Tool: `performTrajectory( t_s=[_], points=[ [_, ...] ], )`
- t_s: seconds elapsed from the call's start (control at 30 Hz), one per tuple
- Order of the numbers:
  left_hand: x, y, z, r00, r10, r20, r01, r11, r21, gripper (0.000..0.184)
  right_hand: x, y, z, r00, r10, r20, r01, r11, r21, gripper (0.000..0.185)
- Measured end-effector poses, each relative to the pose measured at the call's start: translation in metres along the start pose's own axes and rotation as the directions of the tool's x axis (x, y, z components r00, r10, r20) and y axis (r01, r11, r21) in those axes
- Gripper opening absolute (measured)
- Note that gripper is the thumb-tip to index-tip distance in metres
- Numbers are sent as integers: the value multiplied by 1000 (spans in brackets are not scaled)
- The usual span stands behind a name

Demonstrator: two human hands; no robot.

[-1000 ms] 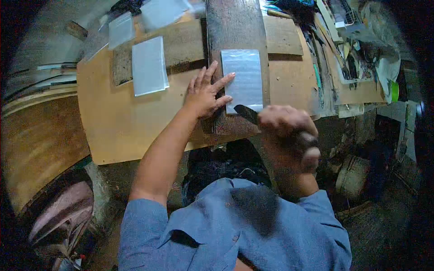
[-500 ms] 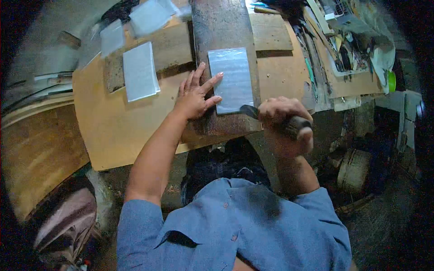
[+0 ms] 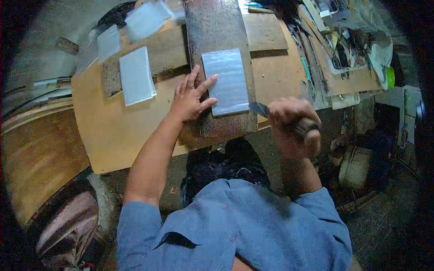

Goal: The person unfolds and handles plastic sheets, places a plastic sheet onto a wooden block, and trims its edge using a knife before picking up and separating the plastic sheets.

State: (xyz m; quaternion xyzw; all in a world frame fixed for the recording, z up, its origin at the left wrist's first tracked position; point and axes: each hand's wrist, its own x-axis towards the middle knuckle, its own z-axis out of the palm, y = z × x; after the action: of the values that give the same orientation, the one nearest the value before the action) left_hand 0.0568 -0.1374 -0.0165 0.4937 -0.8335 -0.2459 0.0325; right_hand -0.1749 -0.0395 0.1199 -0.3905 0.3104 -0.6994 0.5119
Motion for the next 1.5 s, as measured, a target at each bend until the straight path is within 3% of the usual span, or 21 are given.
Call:
performTrajectory(
  t_s=[0.07,0.17,0.23,0.4,0.5,0.53,0.57,0.63,0.7,0.8,0.83,0.9,0.97,1.07,1.1,1.17,1.27,1.43,1.5],
  points=[
    [0,-2,1,1000,-15,8,15,1000,7,67,-2,-5,7,1000,-17,9,16,999,39,58],
    [0,0,2,998,33,-50,-33,999,-3,68,-6,-1,13,999,35,16,-34,995,-94,59],
    [1,1,-1,1000,-4,-15,4,1000,2,67,-4,12,10,997,81,6,-80,996,-47,59],
    [1,-2,3,998,20,-51,-20,1000,7,68,-9,16,25,1000,10,16,-9,995,-104,59],
    [1,-1,0,1000,7,-24,-8,1000,-18,68,-7,20,32,996,52,72,-52,999,-14,56],
    [0,-1,-2,1000,-3,21,4,999,-45,67,-10,25,35,993,-27,115,13,993,117,55],
    [0,-1,-2,1000,-9,22,10,999,-47,67,-9,30,37,993,-21,117,7,993,119,55],
    [0,0,-1,1000,-10,9,10,999,-39,67,-8,40,39,991,131,42,-131,991,-4,57],
    [2,1,-3,1000,-10,6,11,999,-34,68,-6,40,41,992,119,-37,-119,993,-5,59],
    [-1,0,-2,1000,-4,-16,3,1000,-23,68,-10,24,36,986,3,167,-27,990,138,59],
    [-1,1,-1,999,14,-43,-15,1000,-16,69,-9,25,37,986,6,167,-30,990,138,59],
    [-2,1,1,999,17,-40,-19,999,-27,69,-8,29,37,994,105,-13,-106,993,-56,61],
    [1,0,0,998,23,-50,-25,999,-31,69,-8,24,27,998,62,-22,-63,997,-51,60],
    [-1,-3,4,998,21,-59,-22,1000,-14,69,-7,9,15,990,-57,125,63,997,-40,57],
    [0,-4,4,998,28,-54,-30,999,-27,68,-6,10,13,991,-60,122,66,997,-42,57],
    [3,-3,3,998,42,-51,-44,998,-40,68,-2,10,8,999,9,-34,-13,996,-94,57],
    [0,4,-1,999,26,-34,-25,999,40,68,5,-4,5,998,-64,-19,62,994,-85,58],
    [-26,56,3,983,57,-172,-11,967,256,71,8,-8,-11,994,-110,-12,109,990,-89,59],
    [-50,85,19,963,187,-194,-154,973,173,71,10,-8,-12,992,-118,35,119,993,-19,60]
  ],
)
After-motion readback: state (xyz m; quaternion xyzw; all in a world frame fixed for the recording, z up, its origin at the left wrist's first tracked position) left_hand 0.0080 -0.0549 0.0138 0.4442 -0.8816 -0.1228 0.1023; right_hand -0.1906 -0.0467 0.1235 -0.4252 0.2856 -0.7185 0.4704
